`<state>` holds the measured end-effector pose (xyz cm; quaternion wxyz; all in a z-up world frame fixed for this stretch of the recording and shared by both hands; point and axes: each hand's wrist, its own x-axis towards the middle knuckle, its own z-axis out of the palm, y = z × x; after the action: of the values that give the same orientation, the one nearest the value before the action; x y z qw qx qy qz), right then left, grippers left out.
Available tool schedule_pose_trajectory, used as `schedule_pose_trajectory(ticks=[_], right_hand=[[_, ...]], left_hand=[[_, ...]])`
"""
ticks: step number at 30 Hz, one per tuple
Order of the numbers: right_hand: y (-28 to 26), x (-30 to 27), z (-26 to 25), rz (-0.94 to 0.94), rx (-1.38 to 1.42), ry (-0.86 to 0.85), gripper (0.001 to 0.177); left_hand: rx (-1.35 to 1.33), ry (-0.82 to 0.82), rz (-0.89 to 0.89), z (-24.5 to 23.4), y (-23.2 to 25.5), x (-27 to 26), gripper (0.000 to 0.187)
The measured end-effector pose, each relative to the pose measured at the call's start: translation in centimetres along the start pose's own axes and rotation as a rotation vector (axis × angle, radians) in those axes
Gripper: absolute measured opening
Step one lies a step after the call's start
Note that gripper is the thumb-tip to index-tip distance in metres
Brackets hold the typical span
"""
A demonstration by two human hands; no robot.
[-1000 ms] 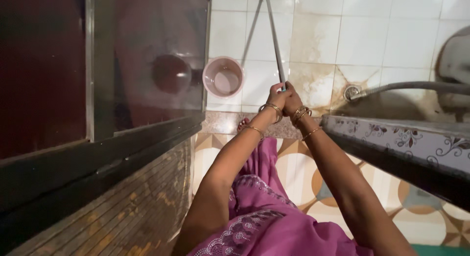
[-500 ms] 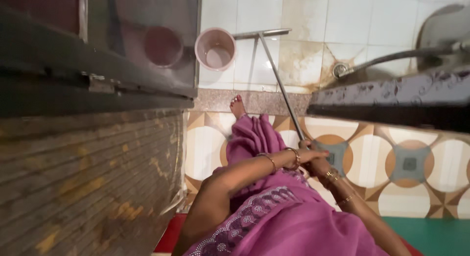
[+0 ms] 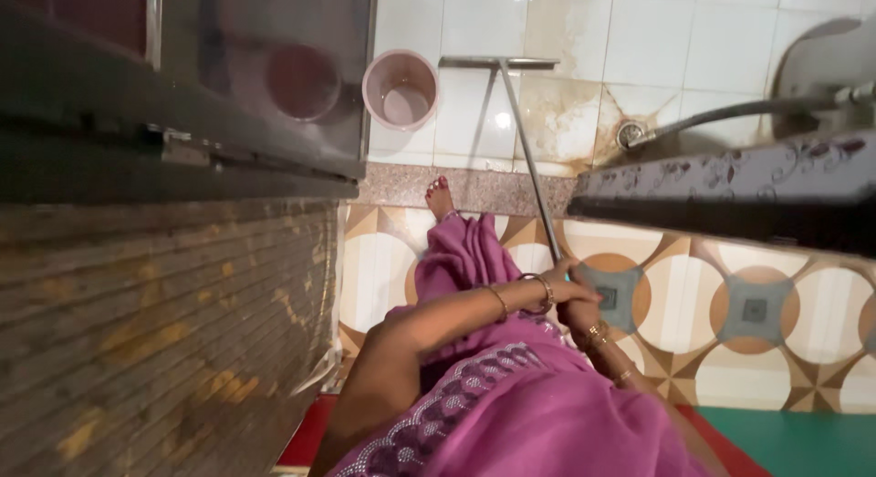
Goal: The person cleans the floor by pushing water toward a drain using a floor squeegee.
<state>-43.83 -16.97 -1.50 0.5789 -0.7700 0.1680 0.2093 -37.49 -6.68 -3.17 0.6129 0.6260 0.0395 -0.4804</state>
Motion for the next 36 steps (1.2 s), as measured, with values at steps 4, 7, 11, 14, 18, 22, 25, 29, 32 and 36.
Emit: schedule_pose_trajectory(ticks=[4, 7, 11, 14, 18, 22, 25, 29, 32, 36], right_hand=[[-4.5, 10.5, 2.0, 0.053, 0.331, -0.020, 0.058], [-8.6, 20.8, 2.8, 0.008, 0.351, -0.016, 0.059], [-13.1, 32.7, 3.4, 0.064, 0.278, 0.030, 0.059], [-15.2, 37.0, 3.4, 0.071, 0.469, 0.003, 0.062], [-15.4, 34.6, 1.8, 0.142, 0.381, 0.003, 0.061], [-14.6, 24.6, 0.1, 0.160, 0.319, -0.062, 0.063], [-12.6, 15.5, 0.1, 0.280, 0.367, -0.084, 0.061], [-8.5, 4.8, 0.2, 0.399, 0.349, -0.063, 0.056], [-5.6, -2.9, -0.8, 0.432, 0.355, -0.089, 0.050], [-3.7, -7.9, -2.4, 0.339, 0.207, -0.090, 0.057]], left_hand=[[-0.165, 0.369, 0.033, -6.7, 4.0, 2.2, 0.100], [-0.273, 0.553, 0.146, -12.3, 6.4, 7.1, 0.098], [-0.463, 0.530, 0.154, -19.5, 10.5, 12.7, 0.107], [-0.347, 0.602, 0.150, -23.1, 14.1, 14.5, 0.108], [-0.487, 0.450, 0.121, -21.5, 14.8, 13.1, 0.115], [-0.547, 0.298, 0.161, -15.5, 11.6, 8.6, 0.128], [-0.462, 0.246, -0.037, -10.5, 9.2, 3.0, 0.125], [-0.428, 0.108, -0.136, -4.4, 6.1, -2.1, 0.103], [-0.296, -0.040, -0.003, 0.3, 2.4, -4.2, 0.098], [-0.080, -0.222, -0.137, 1.9, 1.6, -7.5, 0.103]])
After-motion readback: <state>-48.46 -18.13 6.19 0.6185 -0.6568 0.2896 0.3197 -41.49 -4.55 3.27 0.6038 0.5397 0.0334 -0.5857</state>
